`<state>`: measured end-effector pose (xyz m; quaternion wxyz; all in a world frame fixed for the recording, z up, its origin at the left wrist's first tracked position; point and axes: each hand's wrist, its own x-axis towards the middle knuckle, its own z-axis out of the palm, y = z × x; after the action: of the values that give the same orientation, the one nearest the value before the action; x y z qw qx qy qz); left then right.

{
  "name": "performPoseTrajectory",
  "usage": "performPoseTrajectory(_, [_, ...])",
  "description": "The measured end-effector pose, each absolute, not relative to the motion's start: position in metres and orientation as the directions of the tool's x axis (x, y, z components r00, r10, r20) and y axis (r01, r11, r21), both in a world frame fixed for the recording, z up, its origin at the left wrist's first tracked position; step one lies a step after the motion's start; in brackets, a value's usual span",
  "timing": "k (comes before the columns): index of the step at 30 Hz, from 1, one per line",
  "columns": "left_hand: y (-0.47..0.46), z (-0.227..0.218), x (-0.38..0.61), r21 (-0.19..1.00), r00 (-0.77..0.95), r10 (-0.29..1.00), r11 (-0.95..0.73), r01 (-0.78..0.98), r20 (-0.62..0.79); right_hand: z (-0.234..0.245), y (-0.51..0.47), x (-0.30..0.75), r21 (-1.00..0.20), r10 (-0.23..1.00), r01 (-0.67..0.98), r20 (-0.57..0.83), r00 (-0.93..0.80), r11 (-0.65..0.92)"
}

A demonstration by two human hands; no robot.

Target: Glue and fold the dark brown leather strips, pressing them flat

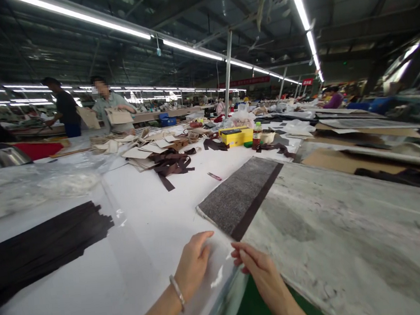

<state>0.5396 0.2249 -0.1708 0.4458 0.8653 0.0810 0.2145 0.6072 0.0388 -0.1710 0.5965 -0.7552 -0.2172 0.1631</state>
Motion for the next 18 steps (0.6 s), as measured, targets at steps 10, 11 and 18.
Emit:
performPoseTrajectory(10, [0.225, -0.207, 0.521, 0.400, 0.935, 0.164, -0.916, 0.026, 0.315, -0.262, 0.059, 0.539, -0.867, 0.353, 0.228, 0.066, 0.933, -0.443])
performPoseTrajectory(11, [0.224, -0.207, 0.522, 0.374, 0.935, 0.158, -0.927, 0.030, 0.317, -0.265, 0.061, 0.534, -0.883, 0.375, 0.255, 0.099, 0.922, -0.393])
performPoseTrajectory(18, [0.225, -0.207, 0.522, 0.301, 0.937, 0.134, -0.953, 0.033, 0.322, -0.295, 0.056, 0.481, -0.897, 0.319, 0.310, 0.207, 0.925, -0.316])
